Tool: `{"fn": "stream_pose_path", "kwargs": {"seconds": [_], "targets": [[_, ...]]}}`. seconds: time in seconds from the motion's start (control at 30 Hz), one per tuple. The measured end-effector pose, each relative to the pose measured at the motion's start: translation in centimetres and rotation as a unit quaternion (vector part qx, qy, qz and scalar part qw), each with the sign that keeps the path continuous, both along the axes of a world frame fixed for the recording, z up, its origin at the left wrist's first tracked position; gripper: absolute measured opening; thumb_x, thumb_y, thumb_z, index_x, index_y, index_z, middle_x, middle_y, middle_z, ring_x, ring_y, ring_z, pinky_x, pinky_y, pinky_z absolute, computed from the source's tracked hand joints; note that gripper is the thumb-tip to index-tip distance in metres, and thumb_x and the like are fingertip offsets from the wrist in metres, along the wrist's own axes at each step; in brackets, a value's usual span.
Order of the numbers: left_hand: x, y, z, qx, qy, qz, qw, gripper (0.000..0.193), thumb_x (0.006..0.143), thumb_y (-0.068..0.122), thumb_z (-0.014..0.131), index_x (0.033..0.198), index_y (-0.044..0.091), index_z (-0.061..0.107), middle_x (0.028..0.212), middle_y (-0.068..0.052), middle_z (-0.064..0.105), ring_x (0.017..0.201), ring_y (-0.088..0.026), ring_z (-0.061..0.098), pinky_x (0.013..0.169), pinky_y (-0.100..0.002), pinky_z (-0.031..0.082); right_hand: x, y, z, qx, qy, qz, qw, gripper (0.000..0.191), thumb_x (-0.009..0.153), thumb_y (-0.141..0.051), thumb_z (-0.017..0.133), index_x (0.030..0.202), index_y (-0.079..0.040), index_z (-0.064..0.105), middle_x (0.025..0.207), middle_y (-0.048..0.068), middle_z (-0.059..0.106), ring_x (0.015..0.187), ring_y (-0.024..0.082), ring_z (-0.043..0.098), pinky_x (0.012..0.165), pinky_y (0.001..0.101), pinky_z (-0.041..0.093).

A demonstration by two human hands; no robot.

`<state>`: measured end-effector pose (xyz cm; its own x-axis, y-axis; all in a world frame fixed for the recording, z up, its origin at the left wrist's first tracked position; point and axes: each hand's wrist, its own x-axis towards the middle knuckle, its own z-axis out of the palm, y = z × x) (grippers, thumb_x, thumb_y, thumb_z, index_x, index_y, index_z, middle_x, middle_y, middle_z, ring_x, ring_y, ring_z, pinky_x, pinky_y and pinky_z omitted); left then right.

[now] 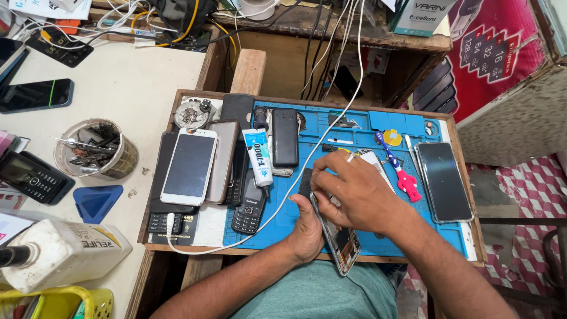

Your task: The person opens a plastic container and removes a smartphone back cover. They then pick up a disassembled smartphone and repeatedly peel off adhesive strips from the phone's frame using their fingers. The person handles the phone and its components on a cluttered workbench.

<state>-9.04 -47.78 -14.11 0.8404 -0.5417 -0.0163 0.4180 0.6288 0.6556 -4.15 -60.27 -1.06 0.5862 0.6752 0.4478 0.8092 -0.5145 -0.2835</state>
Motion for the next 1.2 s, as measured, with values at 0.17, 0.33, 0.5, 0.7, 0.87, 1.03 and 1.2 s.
{"fn": "stream_pose_path", "kwargs": {"seconds": [0.17,0.33,0.5,0.7,0.87,1.03,1.2], "targets": [[0.3,0.2,-0.9,-0.086,-0.018,-0.039,0.995,0.118,0.084,0.101,0.017,0.140,0.002,0.050,0.124,-0.012,0.062,0.118,-0.024,0.062,0.103,-0.044,0.054,-0.2,-0.8,-1.2,0.094,0.032,-0.036,0.994,0.023,0.079,-0.005,0.080,0.100,-0.010,0.073,0.097,0.006,0.066,0.082,0.022,0.067,0.065,0.0336,0.053],[0.3,-0.2,-1.3,-0.056,0.085,-0.028,0.994,0.127,0.068,0.103,0.014,0.143,0.009,0.054,0.121,-0.008,0.066,0.106,-0.020,0.066,0.091,-0.038,0.058,-0.3,-1.1,-2.4,0.110,0.041,-0.063,0.991,0.030,0.080,0.004,0.073,0.107,-0.010,0.076,0.095,0.006,0.068,0.083,0.022,0.067,0.071,0.0334,0.054],[0.4,0.0,-1.1,-0.058,0.084,-0.014,0.995,0.123,0.070,0.103,0.017,0.142,0.011,0.053,0.121,-0.007,0.065,0.108,-0.019,0.065,0.089,-0.041,0.058,-0.2,-0.9,-2.5,0.092,0.075,-0.077,0.990,0.022,0.086,-0.002,0.078,0.107,-0.010,0.077,0.096,0.007,0.071,0.081,0.019,0.070,0.067,0.0297,0.055],[0.5,-0.1,-1.6,-0.080,0.079,-0.015,0.994,0.116,0.081,0.102,0.018,0.141,0.009,0.053,0.116,-0.009,0.063,0.102,-0.022,0.064,0.088,-0.044,0.059,0.2,-0.8,-1.5,0.031,0.036,-0.013,0.999,0.023,0.081,-0.005,0.080,0.103,-0.009,0.076,0.096,0.007,0.070,0.084,0.023,0.070,0.071,0.0335,0.056],[0.5,-0.1,-1.6,-0.011,0.092,-0.028,0.995,0.113,0.072,0.098,0.018,0.139,0.013,0.052,0.116,-0.006,0.064,0.104,-0.017,0.066,0.088,-0.042,0.059,0.2,-0.4,-1.0,-0.022,-0.025,0.000,0.999,0.022,0.076,-0.010,0.084,0.097,-0.011,0.077,0.095,0.005,0.069,0.084,0.025,0.069,0.069,0.0368,0.055],[0.7,-0.1,-0.9,-0.015,0.074,-0.048,0.996,0.111,0.084,0.099,0.016,0.135,0.009,0.055,0.112,-0.012,0.064,0.101,-0.022,0.066,0.084,-0.041,0.059,0.7,-0.4,0.5,-0.069,-0.040,0.028,0.996,0.019,0.076,-0.019,0.080,0.092,-0.011,0.073,0.091,0.002,0.069,0.073,0.024,0.066,0.061,0.0391,0.050],[0.9,0.2,0.1,-0.004,0.061,-0.049,0.997,0.110,0.086,0.096,0.013,0.137,0.006,0.053,0.113,-0.015,0.063,0.099,-0.024,0.067,0.082,-0.042,0.061,0.2,-0.4,0.6,-0.122,-0.094,0.033,0.988,0.027,0.076,-0.021,0.076,0.098,-0.007,0.068,0.090,0.005,0.064,0.069,0.024,0.063,0.059,0.0400,0.049]]}}
